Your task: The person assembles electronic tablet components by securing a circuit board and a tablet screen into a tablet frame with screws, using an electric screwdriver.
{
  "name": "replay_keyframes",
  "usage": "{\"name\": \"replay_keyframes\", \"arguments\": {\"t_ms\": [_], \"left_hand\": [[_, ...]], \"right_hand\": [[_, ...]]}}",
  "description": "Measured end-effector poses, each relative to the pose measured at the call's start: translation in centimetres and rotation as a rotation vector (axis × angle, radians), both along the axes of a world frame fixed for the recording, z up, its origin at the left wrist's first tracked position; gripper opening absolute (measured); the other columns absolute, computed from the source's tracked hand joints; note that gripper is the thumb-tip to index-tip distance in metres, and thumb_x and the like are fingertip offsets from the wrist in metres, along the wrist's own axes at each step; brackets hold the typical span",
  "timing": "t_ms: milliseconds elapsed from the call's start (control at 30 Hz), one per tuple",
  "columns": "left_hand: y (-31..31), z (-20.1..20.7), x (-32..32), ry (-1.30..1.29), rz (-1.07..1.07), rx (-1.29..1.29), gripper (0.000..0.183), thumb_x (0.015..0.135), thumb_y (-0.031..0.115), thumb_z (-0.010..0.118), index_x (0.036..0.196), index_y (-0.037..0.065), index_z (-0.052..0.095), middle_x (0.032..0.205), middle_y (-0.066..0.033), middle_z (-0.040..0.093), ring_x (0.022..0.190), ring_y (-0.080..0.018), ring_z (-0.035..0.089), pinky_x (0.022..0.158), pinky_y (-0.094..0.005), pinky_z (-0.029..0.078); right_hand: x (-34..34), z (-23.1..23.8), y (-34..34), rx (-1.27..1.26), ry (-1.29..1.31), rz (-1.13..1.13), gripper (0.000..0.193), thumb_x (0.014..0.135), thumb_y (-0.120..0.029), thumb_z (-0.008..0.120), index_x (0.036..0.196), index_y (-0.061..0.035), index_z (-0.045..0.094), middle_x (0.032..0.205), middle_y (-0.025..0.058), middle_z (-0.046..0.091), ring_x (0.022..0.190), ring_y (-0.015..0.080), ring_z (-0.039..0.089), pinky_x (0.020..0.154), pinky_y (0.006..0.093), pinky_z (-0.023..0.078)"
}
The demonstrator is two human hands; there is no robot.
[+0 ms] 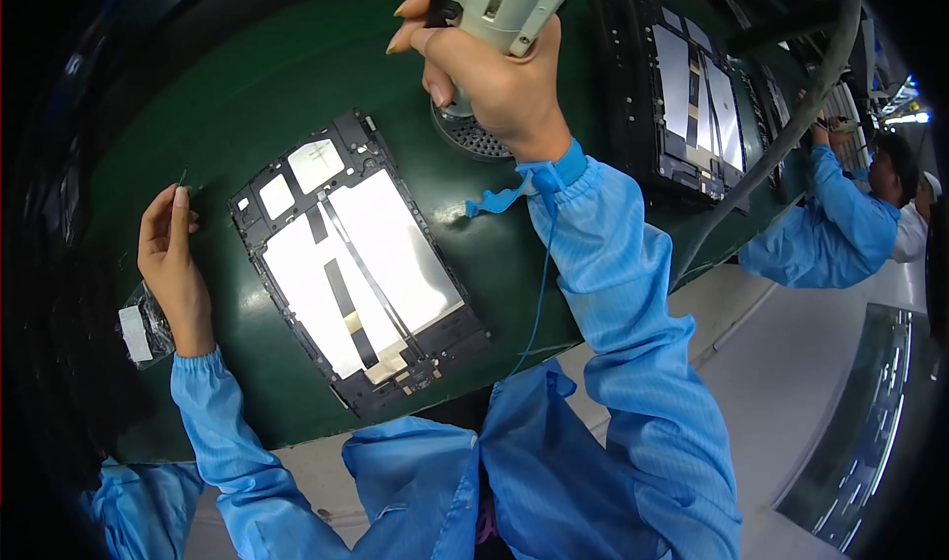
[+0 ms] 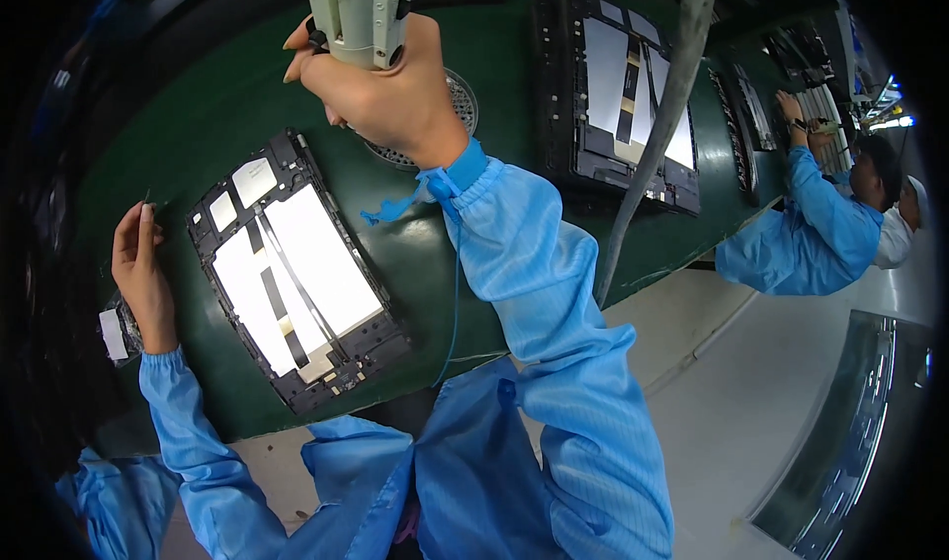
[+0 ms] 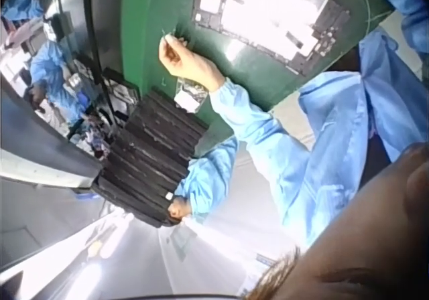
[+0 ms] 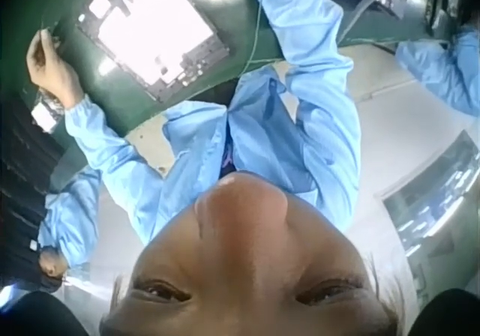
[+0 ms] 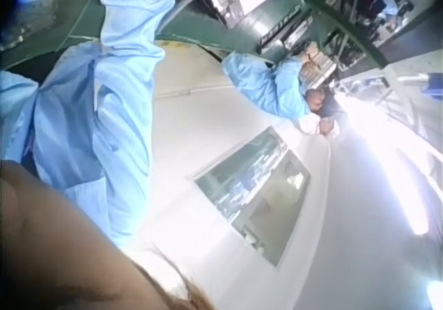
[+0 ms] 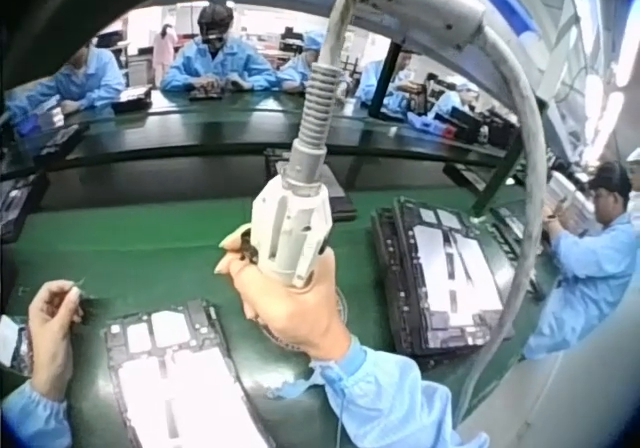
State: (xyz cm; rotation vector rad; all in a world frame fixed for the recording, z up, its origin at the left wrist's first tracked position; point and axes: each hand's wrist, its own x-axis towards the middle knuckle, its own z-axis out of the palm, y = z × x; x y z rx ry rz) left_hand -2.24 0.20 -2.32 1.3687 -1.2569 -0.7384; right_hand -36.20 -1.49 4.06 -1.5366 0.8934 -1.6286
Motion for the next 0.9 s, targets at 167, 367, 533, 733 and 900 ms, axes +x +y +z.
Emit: {"name": "replay_keyframes", "arguments": {"t_ms": [167,367,533,733,900], "left_hand": [[-0.12,-0.46,0.39,-0.029,-0.017,-0.002,0.026,0.096,0.016,0.065,0.117,0.001,0.065,0.099,-0.0026,0.065,0.082,-0.0072,0.055,0.076,-0.0213,0.044],[0.12,0.04,0.1,-0.071,-0.007,0.007,0.024,0.096,0.015,0.066,0.115,0.001,0.066,0.098,-0.003,0.065,0.083,-0.0081,0.055,0.077,-0.0223,0.045],[0.13,-0.04,0.08,-0.073,-0.016,0.006,0.024,0.096,0.016,0.066,0.115,0.002,0.066,0.099,-0.003,0.065,0.083,-0.0083,0.056,0.077,-0.0222,0.045],[0.16,-0.25,0.28,-0.054,-0.029,0.005,0.024,0.096,0.017,0.066,0.115,0.002,0.066,0.1,-0.0032,0.066,0.084,-0.0082,0.056,0.077,-0.022,0.045],[0.14,-0.11,0.11,-0.047,-0.028,0.005,0.024,0.096,0.017,0.066,0.115,0.003,0.067,0.101,-0.003,0.066,0.084,-0.008,0.057,0.077,-0.022,0.045]], "right_hand": [[0.11,-0.13,-0.11,0.0,0.012,-0.004,0.011,0.079,-0.006,0.065,0.086,-0.0001,0.072,0.067,0.0063,0.068,0.047,0.0109,0.061,0.043,0.0234,0.047],[0.28,-0.62,-0.34,-0.02,0.049,-0.032,0.011,0.079,-0.007,0.066,0.086,-0.0002,0.072,0.065,0.006,0.068,0.047,0.0113,0.061,0.044,0.0233,0.048],[0.13,-0.54,-0.21,-0.012,0.033,-0.03,0.011,0.079,-0.007,0.067,0.085,-0.0003,0.072,0.067,0.0062,0.069,0.048,0.0116,0.062,0.044,0.0238,0.049],[0.11,-0.53,-0.14,0.0,0.025,-0.016,0.012,0.078,-0.006,0.064,0.086,-0.0004,0.072,0.072,0.0073,0.071,0.049,0.0112,0.062,0.044,0.0242,0.049],[0.19,-0.33,0.0,0.027,0.003,-0.005,0.014,0.078,-0.005,0.064,0.089,0.0001,0.071,0.077,0.0086,0.073,0.05,0.0113,0.062,0.044,0.0243,0.05]]}}
